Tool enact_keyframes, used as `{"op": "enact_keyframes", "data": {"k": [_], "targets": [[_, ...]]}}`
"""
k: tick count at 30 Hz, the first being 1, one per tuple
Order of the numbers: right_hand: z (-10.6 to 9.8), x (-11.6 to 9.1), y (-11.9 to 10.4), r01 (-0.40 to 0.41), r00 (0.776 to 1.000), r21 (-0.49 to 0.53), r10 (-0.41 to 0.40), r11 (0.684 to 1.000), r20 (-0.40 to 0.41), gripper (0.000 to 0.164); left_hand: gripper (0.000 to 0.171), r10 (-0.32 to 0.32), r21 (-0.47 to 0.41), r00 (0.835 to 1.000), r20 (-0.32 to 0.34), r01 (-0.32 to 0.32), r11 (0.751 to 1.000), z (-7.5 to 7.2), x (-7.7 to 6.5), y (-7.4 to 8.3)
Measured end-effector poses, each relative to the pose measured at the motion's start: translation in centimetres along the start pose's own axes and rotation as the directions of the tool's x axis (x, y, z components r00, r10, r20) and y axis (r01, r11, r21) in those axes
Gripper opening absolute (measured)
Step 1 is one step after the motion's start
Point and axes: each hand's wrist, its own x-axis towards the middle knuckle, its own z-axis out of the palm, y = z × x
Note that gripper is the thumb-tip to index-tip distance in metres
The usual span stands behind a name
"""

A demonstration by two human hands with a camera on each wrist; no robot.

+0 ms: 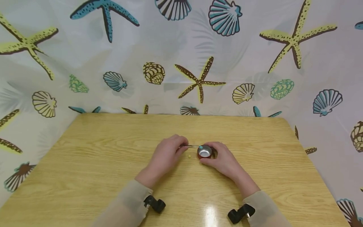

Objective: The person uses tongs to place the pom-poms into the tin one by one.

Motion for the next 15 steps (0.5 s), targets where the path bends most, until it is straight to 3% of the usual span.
{"op": "enact_keyframes", "data": {"k": [15], "targets": [[0.04, 0.06, -0.05, -0.006, 1.0, 0.002, 0.006, 1.0, 0.005, 0.058, 0.007, 0.011, 0.039, 1.0, 0.007, -0.011, 0.999, 0.38, 0.01, 0.56]]}}
